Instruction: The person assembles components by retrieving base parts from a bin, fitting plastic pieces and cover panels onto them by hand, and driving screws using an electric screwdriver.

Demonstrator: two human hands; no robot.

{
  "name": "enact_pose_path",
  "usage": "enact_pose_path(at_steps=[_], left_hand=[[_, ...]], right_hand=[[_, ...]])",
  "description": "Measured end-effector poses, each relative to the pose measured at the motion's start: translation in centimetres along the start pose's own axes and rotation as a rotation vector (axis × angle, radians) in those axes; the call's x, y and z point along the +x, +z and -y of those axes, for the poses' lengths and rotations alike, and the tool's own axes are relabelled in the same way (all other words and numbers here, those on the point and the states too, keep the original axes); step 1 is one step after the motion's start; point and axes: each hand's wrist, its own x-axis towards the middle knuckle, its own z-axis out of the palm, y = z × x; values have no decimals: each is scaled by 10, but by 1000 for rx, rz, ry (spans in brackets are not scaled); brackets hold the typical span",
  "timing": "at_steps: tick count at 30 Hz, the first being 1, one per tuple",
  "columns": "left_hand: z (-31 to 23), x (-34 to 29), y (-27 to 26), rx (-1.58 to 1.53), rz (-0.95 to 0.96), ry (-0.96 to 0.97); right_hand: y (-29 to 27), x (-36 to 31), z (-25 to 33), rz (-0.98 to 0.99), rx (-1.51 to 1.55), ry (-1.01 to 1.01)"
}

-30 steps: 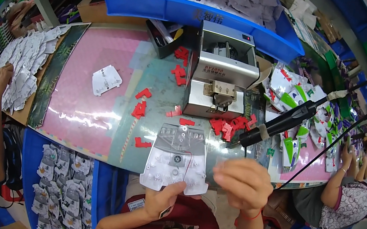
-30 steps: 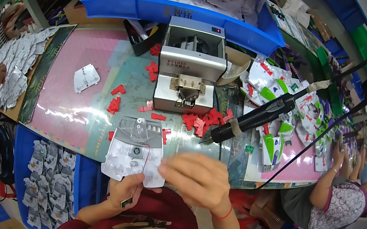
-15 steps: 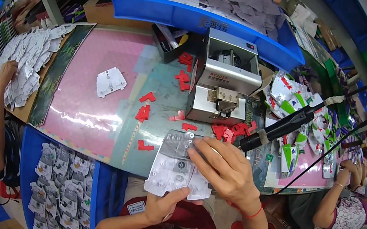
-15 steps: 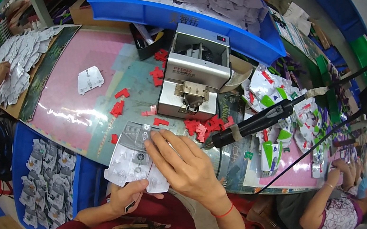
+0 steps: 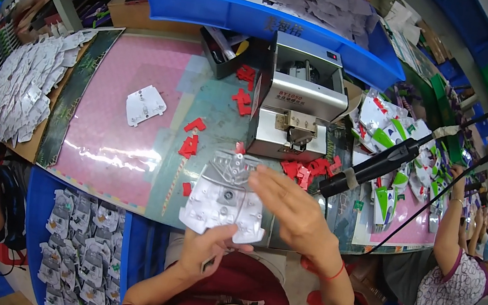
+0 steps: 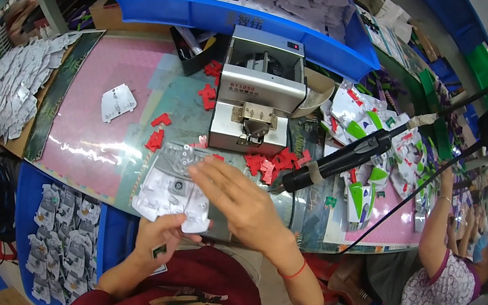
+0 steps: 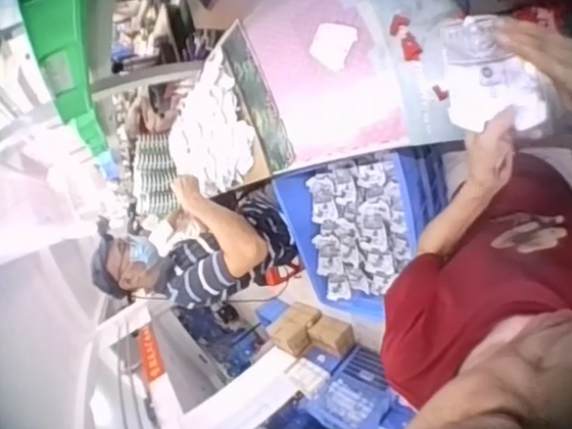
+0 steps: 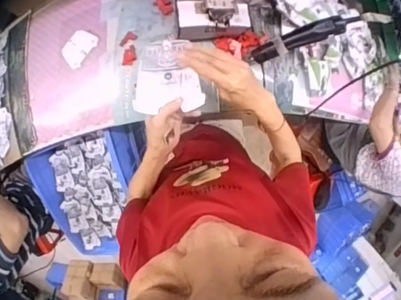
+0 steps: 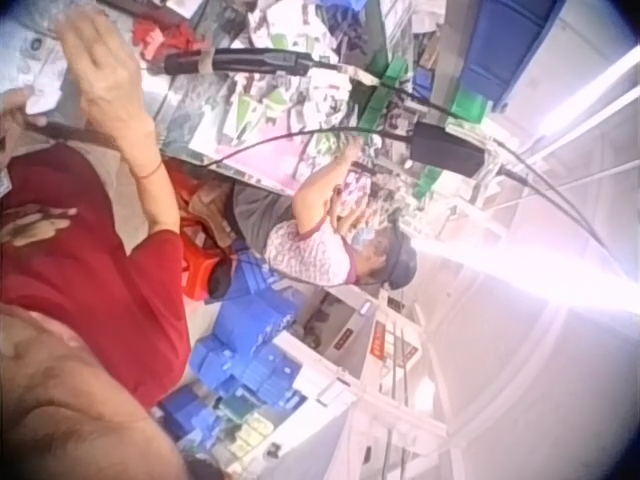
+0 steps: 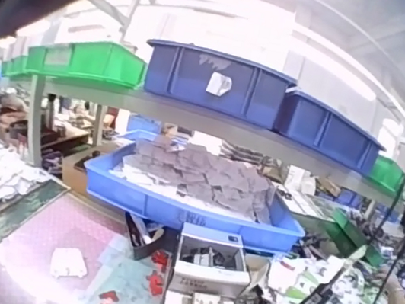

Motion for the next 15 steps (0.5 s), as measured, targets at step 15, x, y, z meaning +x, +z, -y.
enact_pose_path(at_steps=[15], left_hand=[[-21,11,-6,75,-149,266]], right_hand=[[43,-12,-37,12,-58,293]])
